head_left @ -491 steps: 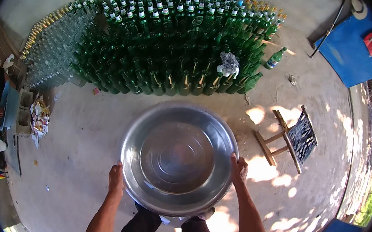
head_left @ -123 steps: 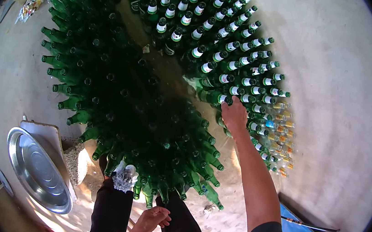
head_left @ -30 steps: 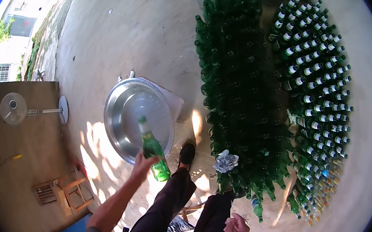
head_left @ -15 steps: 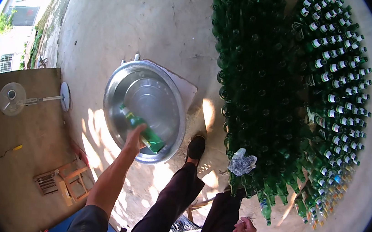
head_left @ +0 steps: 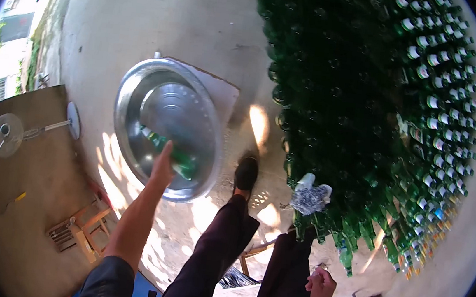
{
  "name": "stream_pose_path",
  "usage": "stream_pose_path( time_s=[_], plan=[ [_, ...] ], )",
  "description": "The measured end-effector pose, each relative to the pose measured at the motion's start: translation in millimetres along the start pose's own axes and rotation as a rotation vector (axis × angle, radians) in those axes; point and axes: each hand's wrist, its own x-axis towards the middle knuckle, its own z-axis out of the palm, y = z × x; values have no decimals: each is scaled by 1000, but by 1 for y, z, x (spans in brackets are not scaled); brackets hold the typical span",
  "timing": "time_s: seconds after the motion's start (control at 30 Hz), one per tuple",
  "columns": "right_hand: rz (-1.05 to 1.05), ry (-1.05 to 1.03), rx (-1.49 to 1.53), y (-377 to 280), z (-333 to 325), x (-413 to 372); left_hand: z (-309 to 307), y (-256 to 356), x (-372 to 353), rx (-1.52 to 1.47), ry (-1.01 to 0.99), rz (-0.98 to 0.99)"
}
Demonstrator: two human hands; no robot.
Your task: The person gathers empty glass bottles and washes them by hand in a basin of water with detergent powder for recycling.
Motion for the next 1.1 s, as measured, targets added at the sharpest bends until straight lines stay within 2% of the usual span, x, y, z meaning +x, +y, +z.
stream_pose_path(
  time_s=[0.03,0.07,0.1,0.2,0.27,0.33,0.4,0.47,0.53,0.6,0.67,0.73,0.77,0.9,0.97,1.0,1.03,1.07,1.1],
  plan=[
    [46,17,14,4,0,1,3,2,-2,157,98,-1],
    [55,15,52,3,0,0,1,-1,-9,423,20,198],
    [50,6,47,6,-3,-1,0,-6,18,286,171,-33],
    [38,30,65,12,-11,-2,5,-12,28,268,173,-40],
    [60,61,59,20,-21,0,7,-17,26,117,24,-34],
    [29,105,70,38,-33,3,-13,-29,67,-64,-141,-83],
    [46,166,57,63,-43,9,-2,-24,59,-159,-144,-183],
    [63,353,7,99,-54,19,11,-16,42,-18,22,-223],
    [133,441,0,125,-67,32,4,-19,43,23,32,-220],
    [280,626,113,155,-78,51,5,-17,41,3,118,-236],
    [309,660,102,210,-97,72,18,-13,23,-108,96,-215],
    [360,681,104,240,-112,93,-1,-14,29,111,233,-144],
    [377,681,110,241,-117,101,0,-10,19,76,136,-153],
    [457,629,142,240,-131,131,-13,-8,39,-59,89,-150],
    [480,588,156,244,-136,143,-13,-8,38,85,209,-130],
    [501,547,169,249,-137,150,-10,-8,36,86,212,-121],
    [490,593,179,253,-132,156,-7,-9,35,63,242,-126],
    [434,610,306,252,-131,158,-3,-7,31,41,275,-128],
    [389,642,258,267,-133,166,-7,-6,31,-12,85,-163]
  ],
)
